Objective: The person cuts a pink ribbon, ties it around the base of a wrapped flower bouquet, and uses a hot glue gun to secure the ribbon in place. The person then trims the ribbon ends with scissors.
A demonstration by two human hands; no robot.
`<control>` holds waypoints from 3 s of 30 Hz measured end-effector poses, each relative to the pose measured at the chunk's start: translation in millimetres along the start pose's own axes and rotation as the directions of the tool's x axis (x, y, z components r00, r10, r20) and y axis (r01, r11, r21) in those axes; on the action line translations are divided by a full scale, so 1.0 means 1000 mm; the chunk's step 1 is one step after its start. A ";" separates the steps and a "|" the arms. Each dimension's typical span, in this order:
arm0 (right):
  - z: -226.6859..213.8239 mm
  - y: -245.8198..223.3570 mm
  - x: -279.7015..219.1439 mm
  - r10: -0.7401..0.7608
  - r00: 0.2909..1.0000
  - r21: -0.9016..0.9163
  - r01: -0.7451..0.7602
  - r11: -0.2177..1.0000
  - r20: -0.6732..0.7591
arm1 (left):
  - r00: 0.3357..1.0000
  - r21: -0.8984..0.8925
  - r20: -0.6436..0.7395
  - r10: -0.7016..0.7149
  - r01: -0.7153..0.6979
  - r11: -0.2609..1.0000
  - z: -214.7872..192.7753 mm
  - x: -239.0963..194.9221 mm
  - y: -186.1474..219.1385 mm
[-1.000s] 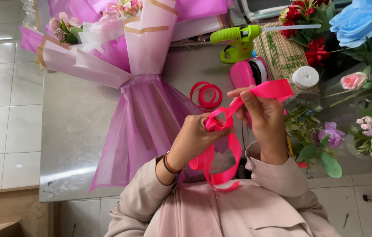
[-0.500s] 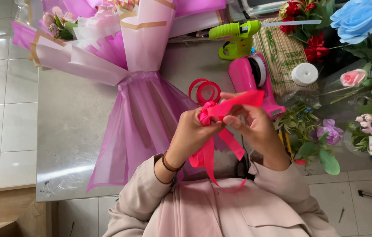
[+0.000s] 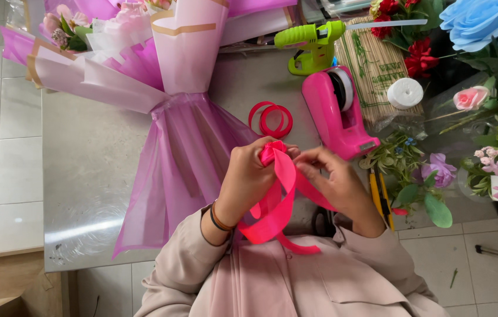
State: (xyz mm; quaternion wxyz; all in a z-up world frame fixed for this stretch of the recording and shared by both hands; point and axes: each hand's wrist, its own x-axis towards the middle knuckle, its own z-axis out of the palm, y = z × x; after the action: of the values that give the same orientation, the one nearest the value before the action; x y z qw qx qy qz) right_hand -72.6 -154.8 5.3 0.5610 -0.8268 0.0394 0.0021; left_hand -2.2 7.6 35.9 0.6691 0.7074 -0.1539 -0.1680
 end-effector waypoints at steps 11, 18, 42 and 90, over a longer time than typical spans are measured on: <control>-0.009 -0.071 -0.014 -0.254 0.956 -0.084 0.244 0.966 -0.144 | 0.925 0.425 -0.066 0.374 -0.313 0.849 -0.002 0.003 -0.027; -0.027 -0.056 0.000 -0.316 0.941 0.131 0.332 0.934 -0.123 | 0.936 0.310 -0.081 0.343 -0.304 0.901 -0.005 0.004 -0.020; 0.017 -0.019 0.015 -0.403 0.884 -0.226 0.354 0.908 -0.235 | 0.902 0.314 0.174 0.394 -0.430 0.847 -0.002 -0.010 0.038; 0.044 0.014 0.017 -0.358 0.875 -0.401 0.214 0.891 -0.326 | 0.988 0.171 0.038 0.151 -0.155 0.973 -0.016 -0.003 -0.004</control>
State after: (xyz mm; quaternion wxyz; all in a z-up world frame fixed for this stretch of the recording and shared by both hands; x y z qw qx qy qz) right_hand -54.5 -119.9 -25.1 0.3780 -0.8938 0.0247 -0.2401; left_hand 2.0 23.9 32.8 0.6139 0.7468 -0.2304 -0.1108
